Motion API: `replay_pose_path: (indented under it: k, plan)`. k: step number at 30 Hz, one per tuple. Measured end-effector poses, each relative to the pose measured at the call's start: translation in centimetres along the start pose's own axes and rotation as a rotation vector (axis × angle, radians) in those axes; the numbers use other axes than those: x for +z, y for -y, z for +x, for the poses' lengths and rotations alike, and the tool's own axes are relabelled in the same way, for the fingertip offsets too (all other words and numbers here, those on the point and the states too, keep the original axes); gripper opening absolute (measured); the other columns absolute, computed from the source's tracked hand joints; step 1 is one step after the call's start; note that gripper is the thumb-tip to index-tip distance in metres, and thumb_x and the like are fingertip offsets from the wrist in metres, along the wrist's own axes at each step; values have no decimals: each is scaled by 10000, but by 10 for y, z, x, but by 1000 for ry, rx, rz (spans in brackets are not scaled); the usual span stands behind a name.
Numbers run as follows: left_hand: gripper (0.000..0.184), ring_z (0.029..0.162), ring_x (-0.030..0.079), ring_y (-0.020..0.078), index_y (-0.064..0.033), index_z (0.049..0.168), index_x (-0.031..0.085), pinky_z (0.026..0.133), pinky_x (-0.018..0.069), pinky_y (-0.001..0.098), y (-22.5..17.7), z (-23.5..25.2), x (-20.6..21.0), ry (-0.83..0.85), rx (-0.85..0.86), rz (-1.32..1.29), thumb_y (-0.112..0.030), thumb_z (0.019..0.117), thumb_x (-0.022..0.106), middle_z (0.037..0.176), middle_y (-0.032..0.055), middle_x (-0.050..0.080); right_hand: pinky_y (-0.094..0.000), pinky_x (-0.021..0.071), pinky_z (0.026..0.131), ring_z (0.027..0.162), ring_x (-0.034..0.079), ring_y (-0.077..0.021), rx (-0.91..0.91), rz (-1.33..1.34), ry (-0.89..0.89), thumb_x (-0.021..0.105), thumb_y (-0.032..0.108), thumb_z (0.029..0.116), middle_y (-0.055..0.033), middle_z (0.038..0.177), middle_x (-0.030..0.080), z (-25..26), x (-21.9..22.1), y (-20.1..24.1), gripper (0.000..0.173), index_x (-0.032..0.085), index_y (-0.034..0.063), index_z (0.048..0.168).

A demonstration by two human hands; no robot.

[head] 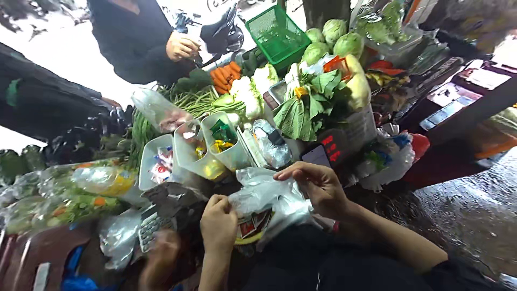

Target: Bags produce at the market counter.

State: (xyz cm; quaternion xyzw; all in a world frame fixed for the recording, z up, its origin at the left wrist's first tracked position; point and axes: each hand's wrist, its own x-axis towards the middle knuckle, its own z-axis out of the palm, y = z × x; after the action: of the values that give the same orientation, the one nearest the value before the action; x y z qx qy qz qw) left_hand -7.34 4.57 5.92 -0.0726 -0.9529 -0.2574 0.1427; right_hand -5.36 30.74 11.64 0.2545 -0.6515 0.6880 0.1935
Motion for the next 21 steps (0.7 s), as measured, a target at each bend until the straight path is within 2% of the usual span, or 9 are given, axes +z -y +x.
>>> replay_pose_path:
  k: [2, 4, 5, 7, 10, 13, 15, 17, 21]
  plan:
    - [243, 1029, 685, 385, 4, 986, 752, 816, 565, 606, 1, -1, -12, 57, 14, 48, -39, 747, 731, 1204, 191, 676, -355, 594, 963, 1065, 714, -149, -74, -278, 5, 506, 76, 1054, -80, 1107, 758, 14, -26, 14, 238, 726, -8, 1085]
    - [479, 1124, 649, 451, 22, 1177, 695, 845, 541, 660, 4, -4, -25, 139, -10, 115, -83, 713, 745, 1381, 232, 585, -346, 602, 911, 1036, 703, -130, -84, -706, -132, 533, 163, 1047, -58, 1149, 735, 34, -61, 36, 256, 723, 45, 1172]
    - [552, 1127, 647, 464, 23, 1224, 670, 824, 540, 670, 8, -5, -28, 148, -17, 142, -60, 682, 730, 1419, 242, 554, -394, 581, 940, 1095, 684, -180, -9, -917, -216, 537, 216, 1052, -94, 1230, 705, 47, -81, 47, 306, 679, 54, 1270]
    - [620, 1095, 657, 477, 19, 1283, 651, 777, 549, 671, 14, -5, -32, 139, -19, 163, -8, 668, 719, 1457, 248, 520, -530, 527, 984, 1238, 610, -346, 235, -1151, -346, 601, 280, 1010, -207, 1406, 585, 74, -120, 52, 541, 466, 33, 1471]
    - [628, 1127, 645, 462, -8, 1315, 645, 816, 557, 641, 14, 2, -29, 148, -25, 91, -16, 696, 744, 1475, 245, 500, -680, 457, 1006, 1258, 561, -516, 686, -1161, -351, 723, 354, 960, -329, 1423, 519, 107, -155, 39, 847, 256, 24, 1585]
    - [691, 1214, 609, 427, -11, 1379, 592, 919, 554, 579, 5, 7, -30, 207, -98, 39, -32, 720, 798, 1533, 242, 434, -755, 417, 979, 1235, 547, -588, 850, -1111, -289, 618, 492, 995, -390, 1368, 537, 119, -168, 19, 841, 248, 43, 1603]
    - [789, 1211, 612, 415, -43, 1449, 535, 925, 562, 558, -1, 11, -30, 252, -147, 32, -39, 716, 826, 1580, 233, 365, -740, 415, 991, 1263, 540, -542, 830, -992, -346, 573, 501, 994, -350, 1383, 545, 119, -177, 15, 769, 320, 78, 1584]
    - [864, 1180, 626, 413, -65, 1494, 493, 900, 572, 549, -3, 12, -27, 273, -165, 37, -50, 700, 832, 1599, 238, 328, -635, 470, 999, 1274, 563, -402, 791, -803, -437, 522, 462, 1008, -246, 1433, 540, 114, -179, 22, 683, 353, 131, 1581]
    - [826, 1222, 604, 413, -22, 1432, 531, 912, 567, 543, -6, 12, -20, 263, -131, 30, -49, 666, 838, 1609, 245, 303, -429, 560, 817, 1055, 641, -216, 746, -414, -598, 453, 445, 1039, -79, 1321, 595, 100, -182, 38, 517, 439, 252, 1519]
